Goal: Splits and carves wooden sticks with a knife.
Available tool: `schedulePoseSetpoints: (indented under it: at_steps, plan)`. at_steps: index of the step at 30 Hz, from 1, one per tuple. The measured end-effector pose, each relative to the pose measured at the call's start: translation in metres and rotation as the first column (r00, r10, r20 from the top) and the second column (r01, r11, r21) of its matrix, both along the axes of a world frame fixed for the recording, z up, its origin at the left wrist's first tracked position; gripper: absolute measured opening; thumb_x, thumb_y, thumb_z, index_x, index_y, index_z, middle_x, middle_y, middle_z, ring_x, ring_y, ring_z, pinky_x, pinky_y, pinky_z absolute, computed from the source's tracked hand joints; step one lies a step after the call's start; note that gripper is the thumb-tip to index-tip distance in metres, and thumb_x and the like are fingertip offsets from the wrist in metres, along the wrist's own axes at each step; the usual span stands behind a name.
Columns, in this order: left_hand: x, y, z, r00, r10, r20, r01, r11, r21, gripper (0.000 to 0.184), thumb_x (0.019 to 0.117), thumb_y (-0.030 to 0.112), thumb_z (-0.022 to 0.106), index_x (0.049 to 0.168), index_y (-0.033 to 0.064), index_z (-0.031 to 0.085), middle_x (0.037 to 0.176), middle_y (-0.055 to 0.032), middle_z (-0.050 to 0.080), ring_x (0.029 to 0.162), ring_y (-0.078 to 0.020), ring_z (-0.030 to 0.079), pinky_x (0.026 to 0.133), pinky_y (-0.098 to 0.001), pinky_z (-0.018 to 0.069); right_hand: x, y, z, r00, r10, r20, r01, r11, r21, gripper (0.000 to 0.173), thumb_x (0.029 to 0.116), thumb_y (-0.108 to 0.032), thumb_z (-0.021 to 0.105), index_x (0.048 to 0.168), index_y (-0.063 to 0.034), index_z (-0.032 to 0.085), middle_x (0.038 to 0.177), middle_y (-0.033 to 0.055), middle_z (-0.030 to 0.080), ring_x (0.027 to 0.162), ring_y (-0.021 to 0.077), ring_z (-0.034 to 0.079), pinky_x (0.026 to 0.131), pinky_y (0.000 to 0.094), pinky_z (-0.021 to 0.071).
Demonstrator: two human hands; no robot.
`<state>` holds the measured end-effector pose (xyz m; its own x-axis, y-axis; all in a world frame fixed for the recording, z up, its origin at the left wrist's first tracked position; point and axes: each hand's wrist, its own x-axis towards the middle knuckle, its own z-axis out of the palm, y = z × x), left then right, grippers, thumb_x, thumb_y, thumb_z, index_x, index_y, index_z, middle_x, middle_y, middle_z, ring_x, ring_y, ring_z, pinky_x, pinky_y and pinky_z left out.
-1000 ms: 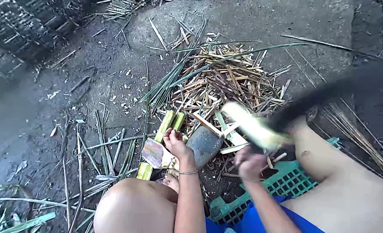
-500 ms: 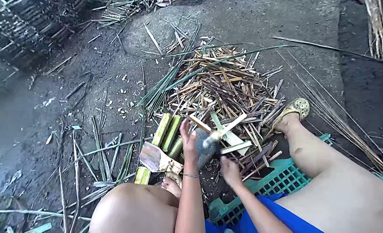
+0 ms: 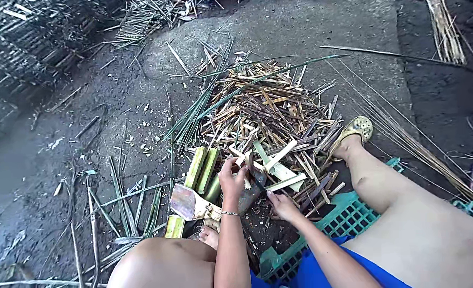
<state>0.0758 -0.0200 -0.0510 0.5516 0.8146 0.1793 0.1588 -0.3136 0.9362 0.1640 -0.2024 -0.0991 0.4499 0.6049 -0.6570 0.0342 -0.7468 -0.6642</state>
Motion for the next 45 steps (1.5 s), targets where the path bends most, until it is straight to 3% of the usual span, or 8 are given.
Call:
schedulePoseSetpoints:
  at_steps: [5,11,16,19,27,33,40,45]
  plan:
    - [-0.006,0.007,-0.003,0.992,-0.096,0.076,0.098,0.995,-0.024,0.033,0.0821,0.0,0.077,0.114,-0.0055,0.069,0.102,-0.0155,0.073,0.086,-0.0155,0.072,0.083,-0.0331,0.0612,0.039,-0.004,-0.002,0.965,0.031,-0.26,-0.029,1.0,0.011,0.057,0.1106,-0.052,0.027,0.079,-0.0101,0.05,0.054,-0.0036,0.038,0.043,0.0089,0.037,0.045,0.0254,0.0356]
    - [-0.018,0.021,0.001,0.97,-0.214,0.114,0.233,0.951,-0.202,0.034,0.0836,-0.004,0.074,0.116,-0.0082,0.067,0.105,-0.0147,0.073,0.092,-0.0132,0.072,0.088,-0.031,0.0605,0.055,-0.016,-0.004,0.882,-0.025,-0.471,0.032,0.999,0.007,0.056,0.1099,-0.054,0.021,0.083,-0.0128,0.048,0.054,-0.0054,0.039,0.04,0.0049,0.038,0.04,0.0191,0.0349]
    - [-0.005,0.001,0.003,0.998,-0.055,0.042,0.059,0.995,-0.083,0.032,0.0837,0.004,0.078,0.112,-0.0071,0.068,0.1,-0.0151,0.074,0.087,-0.0154,0.073,0.085,-0.0316,0.0613,0.009,0.01,0.041,0.999,-0.023,0.035,0.019,0.994,0.11,0.058,0.1101,-0.048,0.036,0.105,0.0,0.068,0.071,0.0078,0.054,0.062,0.0211,0.052,0.066,0.0447,0.0468]
    - [-0.006,-0.012,0.003,0.998,-0.037,0.057,0.039,0.999,-0.035,0.029,0.0825,0.002,0.077,0.109,-0.0077,0.069,0.098,-0.016,0.073,0.087,-0.0165,0.074,0.085,-0.0322,0.0619,-0.022,0.02,0.038,0.969,-0.198,0.144,0.134,0.922,0.363,0.051,0.1094,-0.039,0.033,0.086,-0.0043,0.062,0.061,-0.0031,0.045,0.053,0.0091,0.047,0.056,0.0325,0.0451]
    - [-0.012,-0.016,0.0,0.993,-0.01,0.12,0.016,0.998,-0.053,0.03,0.0819,-0.001,0.076,0.109,-0.0094,0.067,0.096,-0.015,0.073,0.083,-0.0128,0.073,0.081,-0.0281,0.0618,-0.023,0.029,-0.001,0.986,-0.163,-0.045,0.16,0.984,-0.076,0.072,0.1094,-0.056,0.025,0.091,0.0007,0.064,0.072,0.0114,0.054,0.062,0.0254,0.054,0.065,0.0471,0.0482]
    - [-0.015,-0.013,0.004,0.994,0.012,0.106,-0.003,0.996,-0.092,0.031,0.0819,-0.001,0.076,0.109,-0.0092,0.065,0.095,-0.0141,0.072,0.083,-0.0108,0.071,0.08,-0.0265,0.0607,-0.027,0.04,0.03,0.958,-0.263,0.119,0.227,0.941,0.249,0.055,0.1118,-0.041,0.034,0.091,-0.0011,0.066,0.068,0.0045,0.052,0.062,0.0168,0.052,0.065,0.0405,0.0469]
    - [-0.027,-0.005,0.025,0.961,0.012,0.277,-0.009,1.0,-0.011,0.028,0.0801,-0.001,0.074,0.105,-0.009,0.064,0.09,-0.007,0.073,0.08,-0.0077,0.071,0.078,-0.0274,0.0621,-0.003,0.06,0.016,0.999,0.049,0.014,-0.047,0.989,-0.14,0.078,0.1082,-0.06,0.023,0.102,0.0033,0.068,0.099,0.0234,0.066,0.094,0.0371,0.065,0.086,0.0588,0.0481]
    - [-0.036,0.007,0.046,0.946,0.073,0.315,-0.071,0.997,-0.017,0.034,0.0785,0.0,0.076,0.108,-0.002,0.059,0.093,-0.0027,0.071,0.08,-0.0086,0.071,0.077,-0.0286,0.0624,-0.006,0.052,0.0,0.973,-0.181,-0.146,0.173,0.983,-0.066,0.067,0.1089,-0.058,0.025,0.092,-0.0031,0.06,0.065,0.0034,0.048,0.053,0.0155,0.048,0.053,0.0337,0.0444]
